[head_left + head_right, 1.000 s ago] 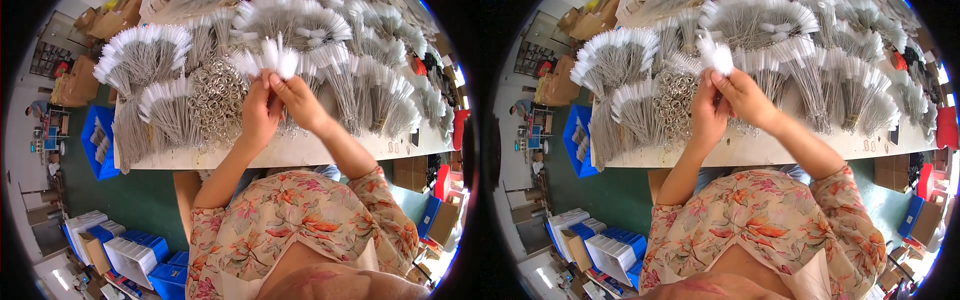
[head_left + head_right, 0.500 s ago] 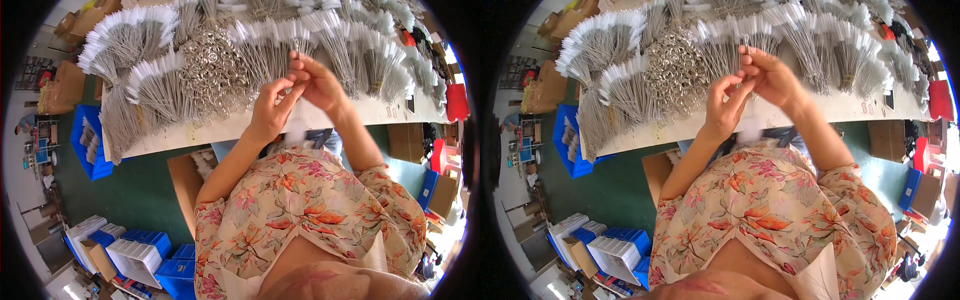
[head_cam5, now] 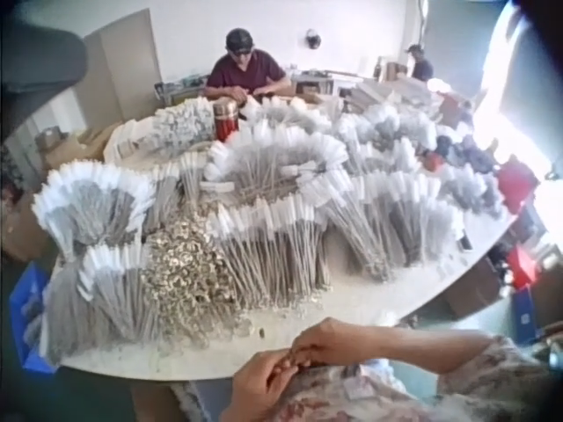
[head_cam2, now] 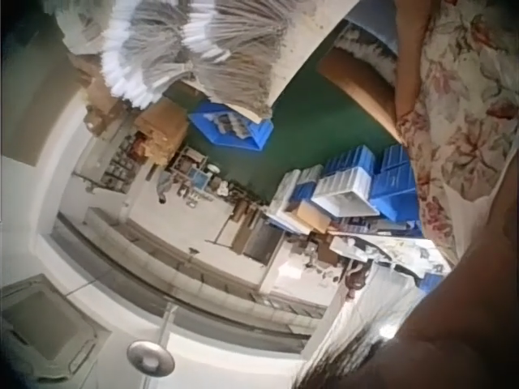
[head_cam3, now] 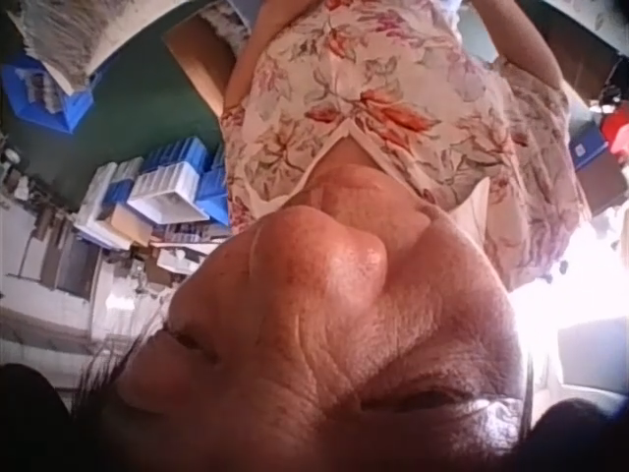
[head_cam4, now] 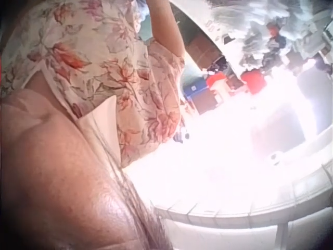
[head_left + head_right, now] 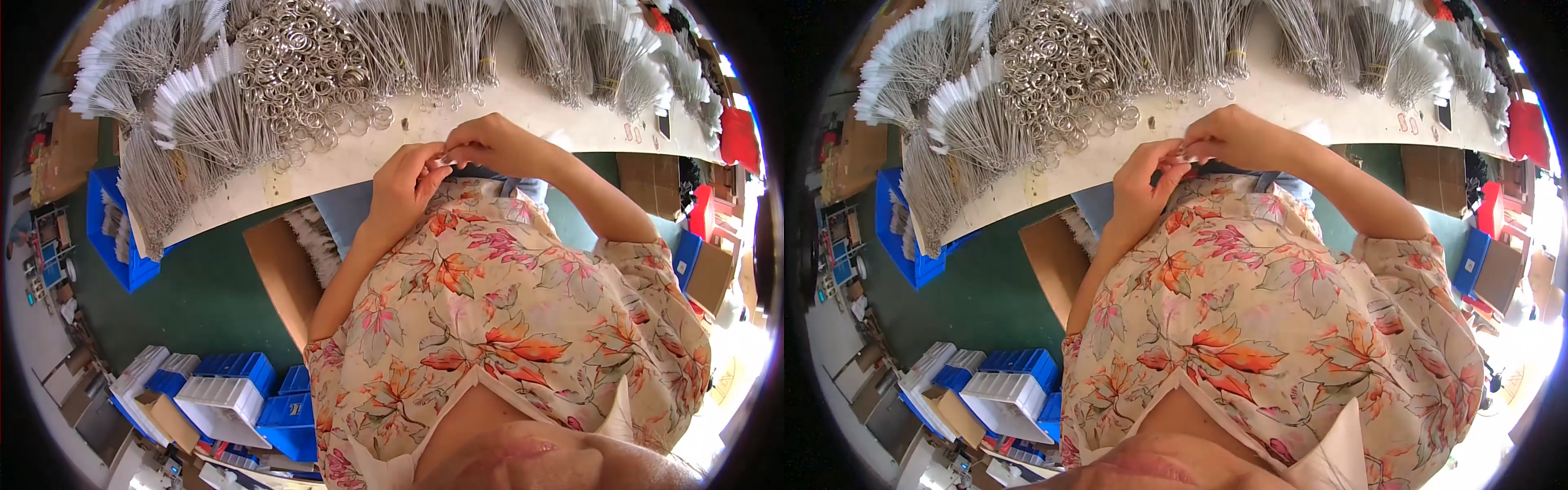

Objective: The person is seen manufacturing white brushes with metal handles.

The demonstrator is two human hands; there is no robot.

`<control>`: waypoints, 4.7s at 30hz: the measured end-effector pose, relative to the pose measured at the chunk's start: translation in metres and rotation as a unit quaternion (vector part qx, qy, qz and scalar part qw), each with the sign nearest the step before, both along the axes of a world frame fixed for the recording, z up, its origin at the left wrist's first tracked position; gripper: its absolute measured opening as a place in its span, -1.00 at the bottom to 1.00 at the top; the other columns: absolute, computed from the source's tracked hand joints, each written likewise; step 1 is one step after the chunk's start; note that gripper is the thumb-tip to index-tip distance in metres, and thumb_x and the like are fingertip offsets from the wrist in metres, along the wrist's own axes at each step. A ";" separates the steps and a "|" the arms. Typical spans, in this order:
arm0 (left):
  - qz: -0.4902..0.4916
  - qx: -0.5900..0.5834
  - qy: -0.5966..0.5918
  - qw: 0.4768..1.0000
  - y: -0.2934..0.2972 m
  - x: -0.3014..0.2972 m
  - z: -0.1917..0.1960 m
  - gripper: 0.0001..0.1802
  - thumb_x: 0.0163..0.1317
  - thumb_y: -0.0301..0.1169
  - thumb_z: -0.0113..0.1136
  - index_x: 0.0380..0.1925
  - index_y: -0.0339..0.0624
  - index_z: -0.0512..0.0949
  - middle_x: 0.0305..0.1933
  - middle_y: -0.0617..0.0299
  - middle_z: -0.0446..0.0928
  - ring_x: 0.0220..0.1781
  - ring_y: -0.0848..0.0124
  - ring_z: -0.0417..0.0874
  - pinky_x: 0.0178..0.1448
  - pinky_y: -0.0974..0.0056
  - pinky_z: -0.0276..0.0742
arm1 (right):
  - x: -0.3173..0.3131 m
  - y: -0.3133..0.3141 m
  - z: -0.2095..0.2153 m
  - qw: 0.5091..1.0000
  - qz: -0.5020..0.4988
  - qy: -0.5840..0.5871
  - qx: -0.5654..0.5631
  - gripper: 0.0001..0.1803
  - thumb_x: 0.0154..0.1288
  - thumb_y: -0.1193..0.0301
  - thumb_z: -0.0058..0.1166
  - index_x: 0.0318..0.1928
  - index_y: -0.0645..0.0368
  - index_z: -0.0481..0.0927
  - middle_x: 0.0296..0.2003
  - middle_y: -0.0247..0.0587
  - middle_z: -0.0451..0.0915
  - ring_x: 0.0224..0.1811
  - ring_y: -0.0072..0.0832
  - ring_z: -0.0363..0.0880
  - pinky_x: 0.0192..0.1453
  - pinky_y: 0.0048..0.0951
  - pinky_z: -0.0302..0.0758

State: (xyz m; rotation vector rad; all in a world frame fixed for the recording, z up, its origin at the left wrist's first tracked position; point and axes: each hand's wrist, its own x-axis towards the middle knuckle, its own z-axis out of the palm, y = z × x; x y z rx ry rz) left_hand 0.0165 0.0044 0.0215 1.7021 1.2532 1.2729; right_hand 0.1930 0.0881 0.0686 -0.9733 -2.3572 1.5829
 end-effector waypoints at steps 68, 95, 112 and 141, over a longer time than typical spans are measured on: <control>-0.114 -0.132 -0.560 0.810 0.033 -0.037 0.042 -0.80 0.36 -0.32 -0.07 -0.21 -0.24 0.35 -0.34 0.22 0.39 -0.46 0.56 0.37 -0.58 0.48 0.27 | -0.050 0.004 0.031 0.937 -0.143 0.308 -0.081 -0.88 0.22 0.47 0.11 -0.26 0.26 0.58 -0.35 -0.32 0.56 -0.32 -0.64 0.53 -0.25 -0.57 0.47; -0.079 -0.089 -0.299 0.947 0.028 -0.057 0.070 -0.75 0.11 -0.71 0.11 -0.16 -0.45 0.49 -0.12 0.02 0.54 -0.12 0.39 0.59 -0.03 0.39 0.52 | -0.047 0.010 0.021 0.813 0.005 0.280 0.510 -0.82 -0.23 0.48 0.17 -0.46 0.15 0.61 -0.25 -0.50 0.57 -0.58 -0.63 0.41 -0.59 -0.58 0.37; 0.086 0.055 -0.102 0.990 0.016 -0.027 0.086 -0.61 0.02 -0.76 0.10 -0.07 -0.47 0.41 -0.04 -0.05 0.48 -0.10 0.33 0.60 -0.04 0.31 0.59 | -0.050 0.012 0.018 0.851 -0.037 0.351 0.389 -0.84 -0.20 0.46 0.18 -0.47 0.15 0.62 -0.21 -0.43 0.60 -0.57 -0.61 0.44 -0.60 -0.57 0.37; 0.081 0.062 -0.057 0.993 0.019 -0.029 0.090 -0.65 0.04 -0.71 0.14 -0.10 -0.52 0.46 -0.12 -0.08 0.54 -0.18 0.28 0.64 -0.10 0.33 0.60 | -0.043 0.003 0.054 0.905 -0.168 0.289 -0.262 -0.86 0.23 0.41 0.13 -0.25 0.20 0.62 -0.49 -0.39 0.54 -0.57 -0.70 0.38 -0.49 -0.66 0.34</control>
